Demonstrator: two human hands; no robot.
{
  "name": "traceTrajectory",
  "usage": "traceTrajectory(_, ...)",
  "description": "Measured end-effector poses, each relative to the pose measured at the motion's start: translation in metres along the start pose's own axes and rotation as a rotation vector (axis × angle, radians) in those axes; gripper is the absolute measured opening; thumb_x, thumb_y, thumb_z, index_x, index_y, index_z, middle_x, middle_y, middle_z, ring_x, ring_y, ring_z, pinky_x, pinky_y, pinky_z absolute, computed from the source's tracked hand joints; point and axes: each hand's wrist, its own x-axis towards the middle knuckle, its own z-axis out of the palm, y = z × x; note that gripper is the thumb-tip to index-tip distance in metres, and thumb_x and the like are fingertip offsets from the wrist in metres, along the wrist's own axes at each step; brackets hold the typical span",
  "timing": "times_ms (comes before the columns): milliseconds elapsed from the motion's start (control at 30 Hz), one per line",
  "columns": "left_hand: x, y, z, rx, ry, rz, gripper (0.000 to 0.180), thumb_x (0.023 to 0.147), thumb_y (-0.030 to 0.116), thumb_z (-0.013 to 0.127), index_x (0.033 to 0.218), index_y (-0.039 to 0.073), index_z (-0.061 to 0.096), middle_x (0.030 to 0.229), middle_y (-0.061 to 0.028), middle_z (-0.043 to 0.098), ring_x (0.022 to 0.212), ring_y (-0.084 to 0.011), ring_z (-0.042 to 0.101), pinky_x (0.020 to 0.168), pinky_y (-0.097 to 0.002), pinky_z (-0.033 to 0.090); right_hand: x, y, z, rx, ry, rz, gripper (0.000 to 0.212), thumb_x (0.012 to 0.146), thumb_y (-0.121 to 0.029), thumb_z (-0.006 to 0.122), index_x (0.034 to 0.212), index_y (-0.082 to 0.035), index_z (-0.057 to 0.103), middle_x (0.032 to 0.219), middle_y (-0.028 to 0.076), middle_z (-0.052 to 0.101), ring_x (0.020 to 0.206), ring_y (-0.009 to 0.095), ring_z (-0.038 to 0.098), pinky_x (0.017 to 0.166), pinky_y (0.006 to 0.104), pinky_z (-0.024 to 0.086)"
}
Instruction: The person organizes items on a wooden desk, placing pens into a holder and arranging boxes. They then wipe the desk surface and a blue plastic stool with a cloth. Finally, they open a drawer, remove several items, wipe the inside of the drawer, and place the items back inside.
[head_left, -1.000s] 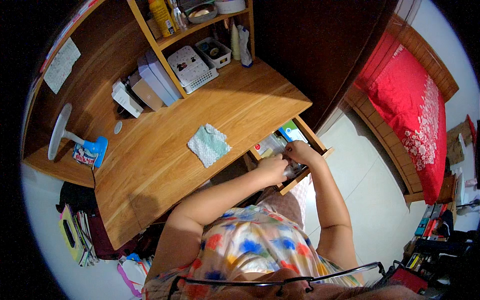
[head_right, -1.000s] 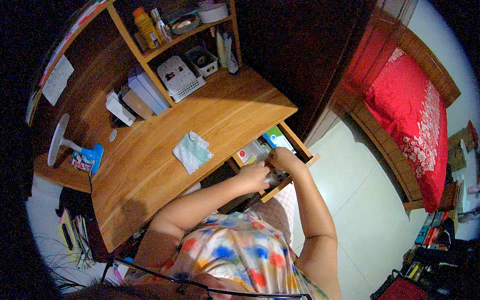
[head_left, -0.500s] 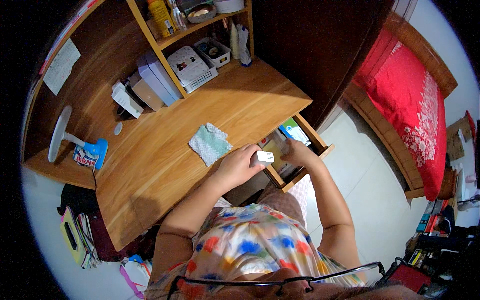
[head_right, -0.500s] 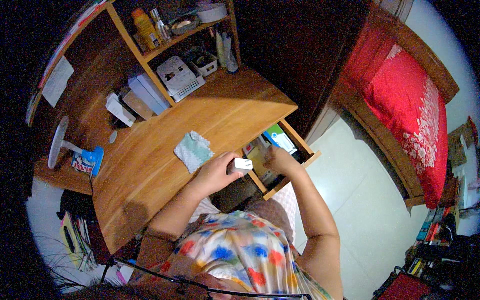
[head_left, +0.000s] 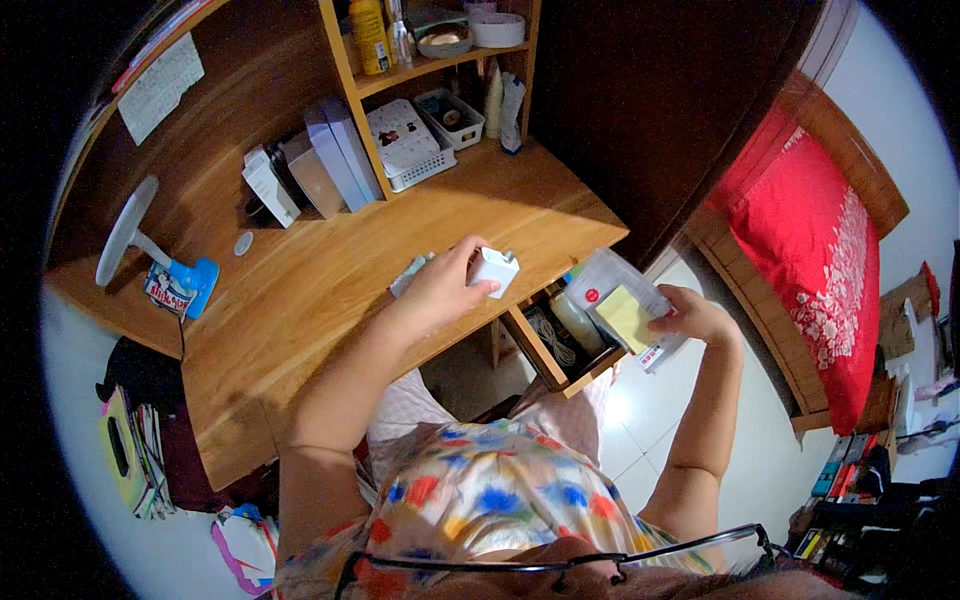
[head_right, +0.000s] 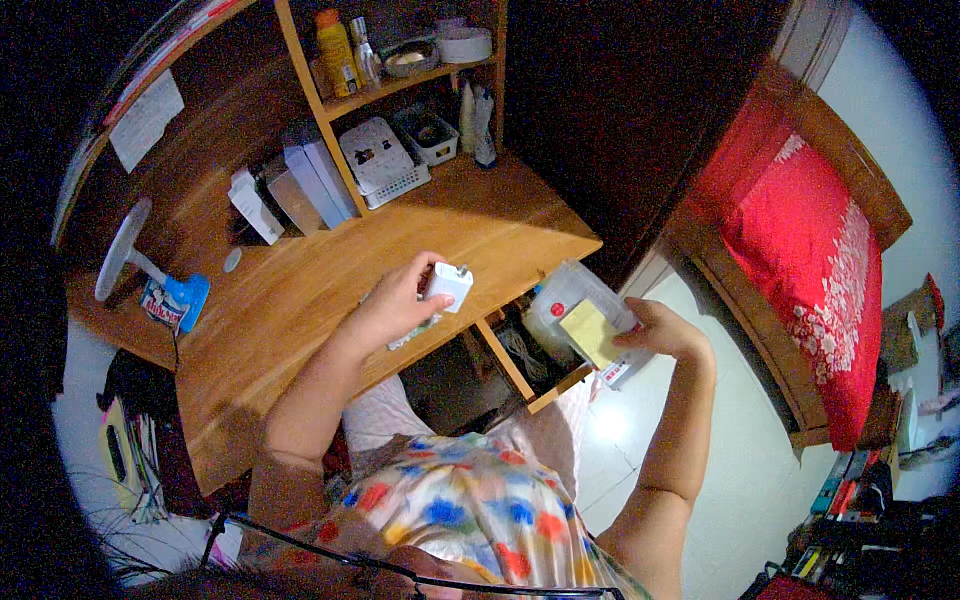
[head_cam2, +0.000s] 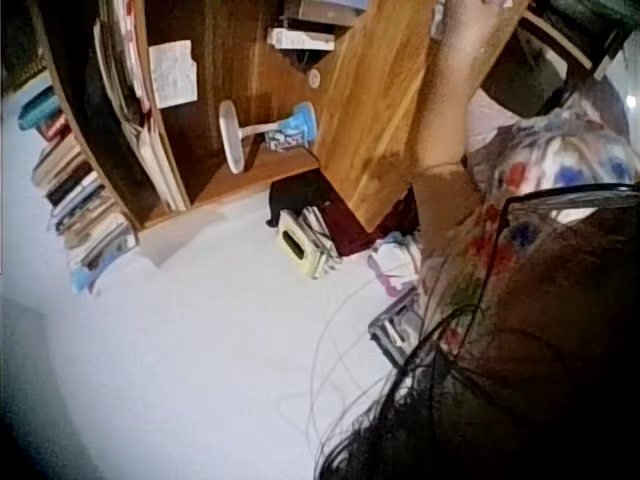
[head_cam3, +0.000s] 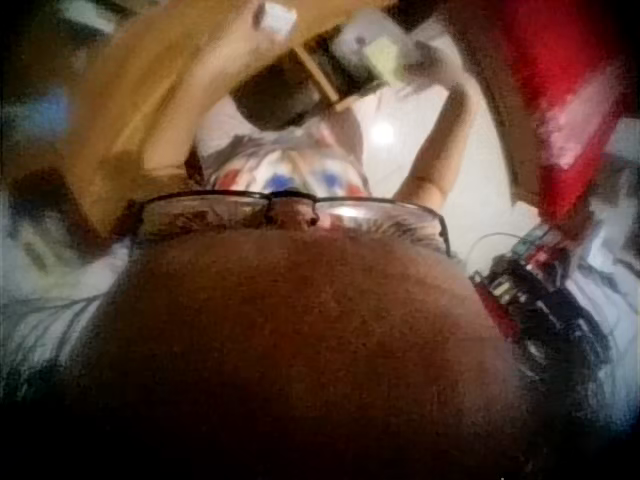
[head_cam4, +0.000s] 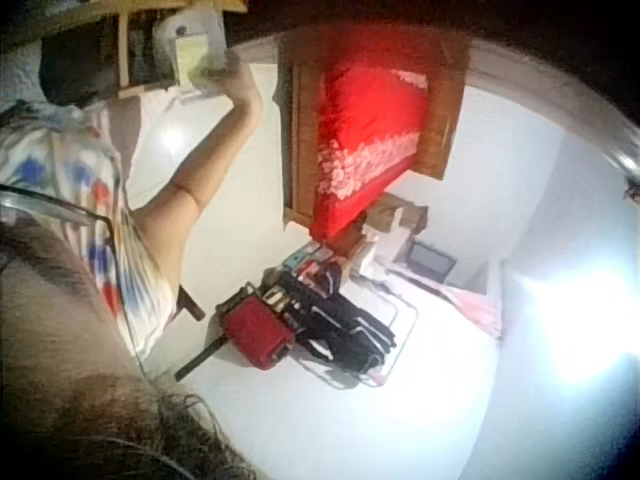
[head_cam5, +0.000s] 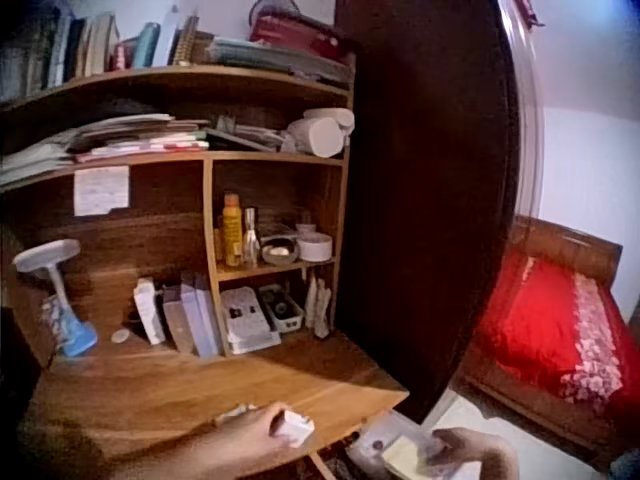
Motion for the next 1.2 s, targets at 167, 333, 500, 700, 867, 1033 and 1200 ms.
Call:
traceTrajectory(167, 0.025, -0.012, -0.022, -0.097, 0.075, 0.006, 0.045, 0.083, 0.016, 0.071, 0.121, 0.008, 0.047, 0.104, -0.0131, 0.064, 0.096, -0.0250, 0.063, 0.081, -0.0362, 0.051, 0.007, 0.012, -0.021, 0.279, 0.181, -0.133, 0.050, 0.076, -0.014, 0.077, 0.119, 0.003, 0.056, 0.100, 0.007, 0.066, 0.090, 0.015, 0.059, 0.082, 0.0312, 0.048)
traceTrajectory(333, 0.078, -0.033, -0.004, -0.161, 0.060, -0.097, 0.039, 0.091, 0.022, 0.064, 0.124, 0.012, 0.046, 0.102, -0.0129, 0.064, 0.087, -0.0238, 0.061, 0.069, -0.0383, 0.052, 0.079, -0.036, -0.018, 0.460, 0.328, -0.120, 0.052, 0.077, -0.015, 0.076, 0.121, 0.002, 0.053, 0.103, 0.009, 0.065, 0.093, 0.019, 0.060, 0.083, 0.0327, 0.047)
traceTrajectory(500, 0.114, -0.065, 0.038, -0.171, 0.087, -0.085, 0.043, 0.092, 0.022, 0.062, 0.132, 0.011, 0.052, 0.121, -0.0203, 0.056, 0.110, -0.0324, 0.057, 0.089, -0.0408, 0.048, 0.180, -0.017, -0.003, 0.432, 0.394, -0.064, 0.055, 0.075, -0.012, 0.079, 0.122, 0.002, 0.053, 0.106, 0.011, 0.066, 0.091, 0.022, 0.063, 0.077, 0.0362, 0.050)
traceTrajectory(700, 0.139, -0.078, 0.055, 0.027, 0.109, 0.010, 0.042, 0.097, 0.021, 0.052, 0.138, 0.013, 0.047, 0.119, -0.0208, 0.055, 0.112, -0.0367, 0.054, 0.096, -0.0398, 0.043, 0.215, -0.005, -0.001, 0.006, 0.293, -0.005, 0.067, 0.072, -0.025, 0.080, 0.128, -0.001, 0.053, 0.118, 0.019, 0.062, 0.104, 0.030, 0.060, 0.087, 0.0368, 0.048)
traceTrajectory(867, 0.145, -0.078, 0.057, 0.083, 0.120, -0.010, 0.045, 0.095, 0.026, 0.055, 0.138, 0.013, 0.047, 0.116, -0.0204, 0.056, 0.108, -0.0366, 0.055, 0.095, -0.0409, 0.044, 0.200, -0.004, 0.024, -0.344, 0.719, -0.128, 0.063, 0.074, -0.029, 0.077, 0.128, -0.005, 0.055, 0.127, 0.019, 0.054, 0.113, 0.038, 0.054, 0.094, 0.0424, 0.046)
traceTrajectory(1033, 0.138, -0.067, 0.062, 0.272, 0.096, 0.058, 0.064, 0.085, 0.033, 0.069, 0.140, 0.014, 0.044, 0.124, -0.0188, 0.052, 0.119, -0.0365, 0.046, 0.100, -0.0431, 0.040, 0.183, 0.027, 0.034, -0.166, 0.795, -0.359, 0.045, 0.079, -0.016, 0.070, 0.121, -0.006, 0.055, 0.121, 0.017, 0.052, 0.112, 0.037, 0.052, 0.092, 0.0425, 0.047)
traceTrajectory(1200, 0.119, -0.048, 0.052, 0.419, 0.133, 0.028, 0.074, 0.079, 0.024, 0.073, 0.144, 0.014, 0.037, 0.139, -0.0155, 0.039, 0.129, -0.0367, 0.036, 0.105, -0.0489, 0.035, 0.131, 0.016, 0.043, -0.020, 0.749, -0.359, 0.035, 0.080, -0.006, 0.068, 0.114, -0.004, 0.057, 0.113, 0.017, 0.055, 0.104, 0.035, 0.057, 0.086, 0.0399, 0.049)
